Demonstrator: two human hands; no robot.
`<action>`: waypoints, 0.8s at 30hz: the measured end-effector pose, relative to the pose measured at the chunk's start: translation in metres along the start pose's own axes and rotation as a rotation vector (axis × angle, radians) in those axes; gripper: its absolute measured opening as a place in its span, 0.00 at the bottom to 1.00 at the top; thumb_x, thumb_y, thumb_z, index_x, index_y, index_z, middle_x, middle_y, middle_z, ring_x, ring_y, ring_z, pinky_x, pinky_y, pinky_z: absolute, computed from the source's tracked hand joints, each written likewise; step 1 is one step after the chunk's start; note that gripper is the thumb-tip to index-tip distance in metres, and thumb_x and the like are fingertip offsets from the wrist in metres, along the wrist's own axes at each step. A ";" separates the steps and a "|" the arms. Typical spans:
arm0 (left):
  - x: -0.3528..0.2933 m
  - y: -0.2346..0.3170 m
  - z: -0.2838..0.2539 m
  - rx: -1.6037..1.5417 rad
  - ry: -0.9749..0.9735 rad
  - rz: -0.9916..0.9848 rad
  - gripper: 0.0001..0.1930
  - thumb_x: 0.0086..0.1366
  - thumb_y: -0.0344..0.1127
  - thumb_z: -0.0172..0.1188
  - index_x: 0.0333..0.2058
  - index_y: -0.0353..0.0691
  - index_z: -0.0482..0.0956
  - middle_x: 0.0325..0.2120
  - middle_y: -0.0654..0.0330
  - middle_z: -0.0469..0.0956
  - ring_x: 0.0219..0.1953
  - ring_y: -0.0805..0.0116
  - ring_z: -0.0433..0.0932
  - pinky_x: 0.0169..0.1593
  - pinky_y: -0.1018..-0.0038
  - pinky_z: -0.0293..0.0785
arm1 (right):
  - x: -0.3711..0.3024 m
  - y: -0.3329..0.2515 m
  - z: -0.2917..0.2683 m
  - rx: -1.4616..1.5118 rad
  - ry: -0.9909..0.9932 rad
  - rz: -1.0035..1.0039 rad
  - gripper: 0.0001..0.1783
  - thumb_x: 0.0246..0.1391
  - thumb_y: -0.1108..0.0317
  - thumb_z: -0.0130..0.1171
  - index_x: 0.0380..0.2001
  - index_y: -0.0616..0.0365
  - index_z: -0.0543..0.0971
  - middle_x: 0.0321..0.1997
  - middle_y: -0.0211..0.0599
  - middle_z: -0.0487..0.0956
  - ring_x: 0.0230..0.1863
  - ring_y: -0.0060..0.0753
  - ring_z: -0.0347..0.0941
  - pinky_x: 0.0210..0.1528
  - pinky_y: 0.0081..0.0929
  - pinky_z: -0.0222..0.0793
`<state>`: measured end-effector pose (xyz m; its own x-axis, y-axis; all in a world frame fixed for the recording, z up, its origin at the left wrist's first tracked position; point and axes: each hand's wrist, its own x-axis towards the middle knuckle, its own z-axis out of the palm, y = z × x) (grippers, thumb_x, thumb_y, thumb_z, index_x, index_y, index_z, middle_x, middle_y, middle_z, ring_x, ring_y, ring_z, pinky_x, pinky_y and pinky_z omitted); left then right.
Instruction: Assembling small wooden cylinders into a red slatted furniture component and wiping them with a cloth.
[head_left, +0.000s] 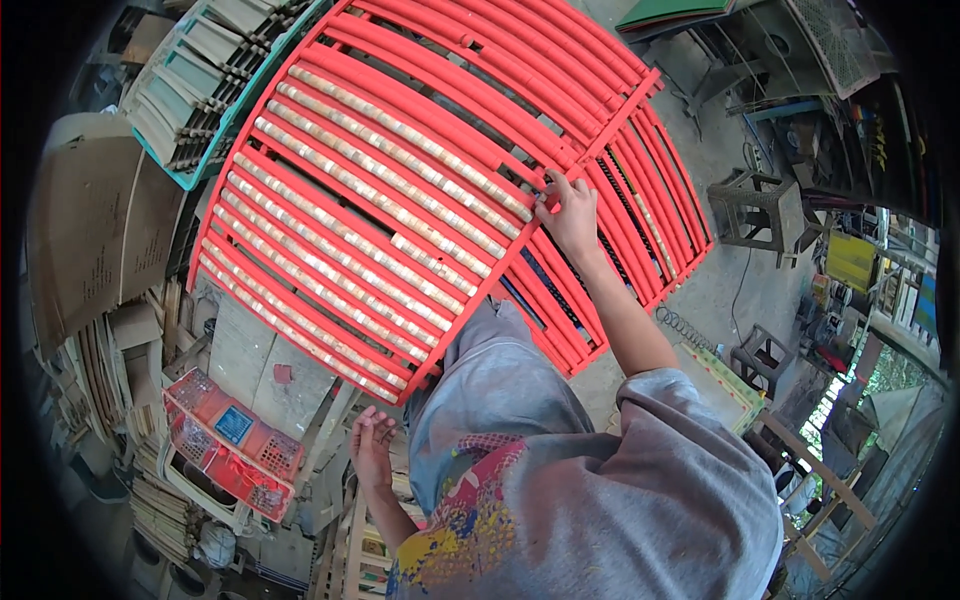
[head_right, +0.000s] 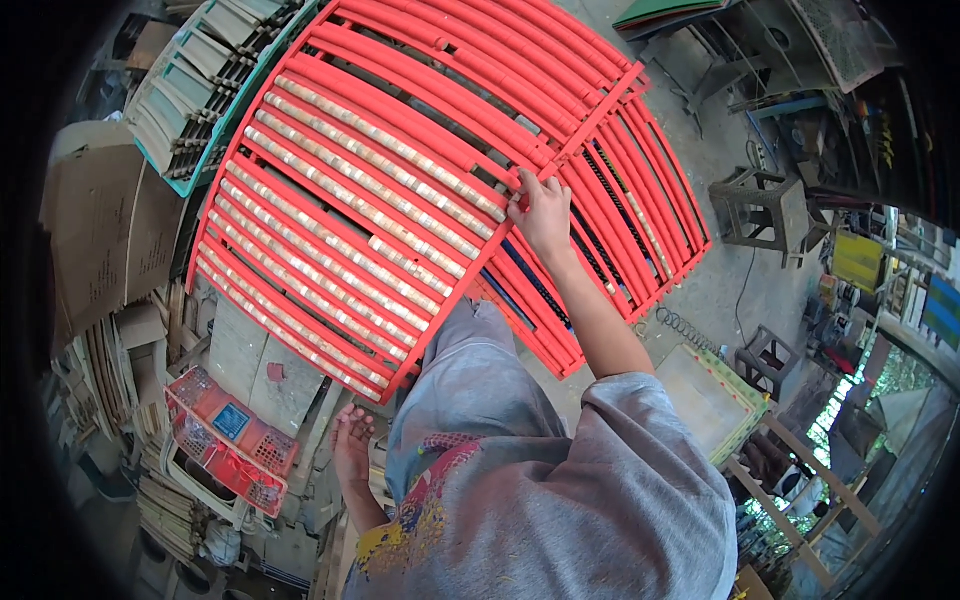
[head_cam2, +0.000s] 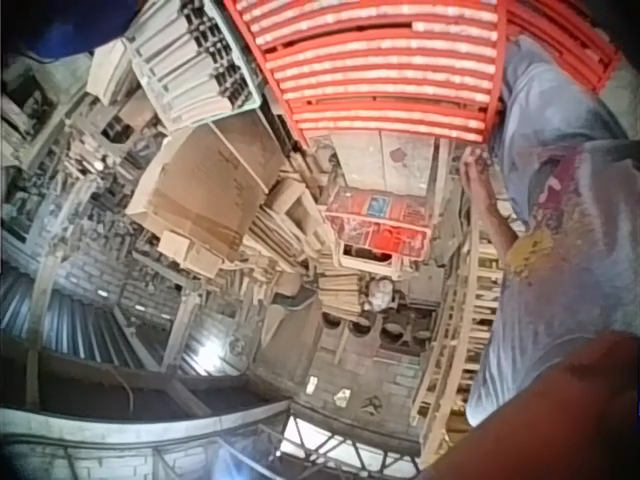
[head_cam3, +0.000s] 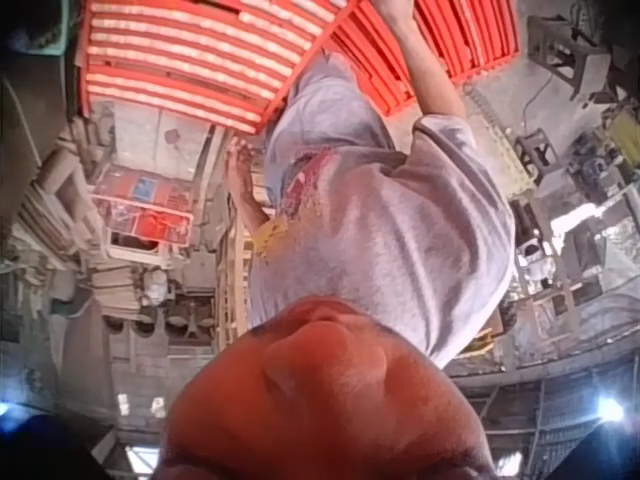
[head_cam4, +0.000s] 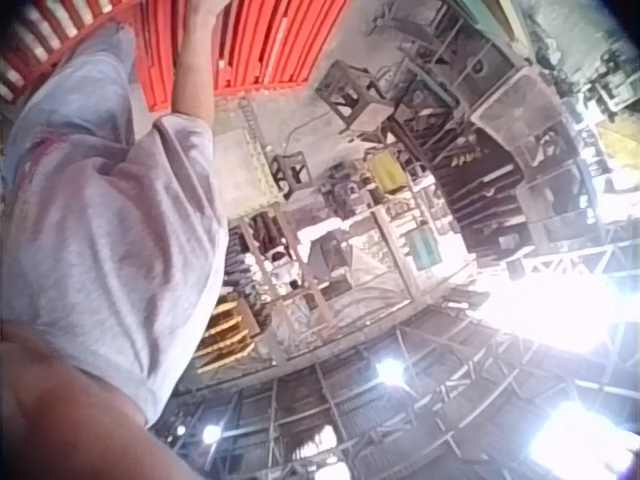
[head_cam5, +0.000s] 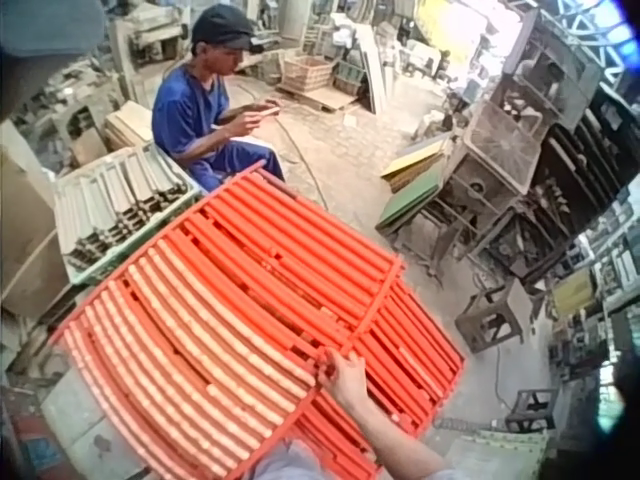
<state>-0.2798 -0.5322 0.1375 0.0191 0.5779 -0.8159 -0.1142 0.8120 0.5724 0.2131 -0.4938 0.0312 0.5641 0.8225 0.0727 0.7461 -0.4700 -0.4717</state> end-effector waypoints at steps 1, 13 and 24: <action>0.001 0.002 0.002 0.007 -0.008 0.004 0.16 0.71 0.39 0.56 0.52 0.37 0.74 0.40 0.58 0.80 0.40 0.66 0.80 0.43 0.70 0.76 | 0.001 0.000 0.000 0.005 0.002 0.005 0.30 0.41 0.71 0.66 0.52 0.55 0.76 0.32 0.27 0.83 0.41 0.35 0.72 0.46 0.35 0.59; 0.000 0.005 0.010 -0.027 -0.003 0.020 0.15 0.71 0.38 0.55 0.51 0.36 0.74 0.40 0.57 0.80 0.39 0.66 0.80 0.43 0.70 0.76 | 0.016 -0.013 -0.018 -0.127 -0.173 0.063 0.32 0.39 0.66 0.69 0.53 0.54 0.78 0.32 0.31 0.85 0.46 0.37 0.73 0.50 0.42 0.55; -0.011 -0.010 -0.008 -0.094 0.045 0.058 0.15 0.72 0.38 0.54 0.52 0.38 0.75 0.41 0.59 0.81 0.40 0.67 0.80 0.44 0.71 0.76 | 0.093 -0.066 0.004 -0.247 -0.392 -0.382 0.36 0.41 0.75 0.65 0.58 0.51 0.72 0.54 0.45 0.72 0.55 0.45 0.70 0.56 0.43 0.68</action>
<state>-0.2865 -0.5474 0.1402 -0.0352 0.6178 -0.7856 -0.2065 0.7646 0.6105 0.2150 -0.3849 0.0651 0.1024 0.9825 -0.1553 0.9569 -0.1400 -0.2544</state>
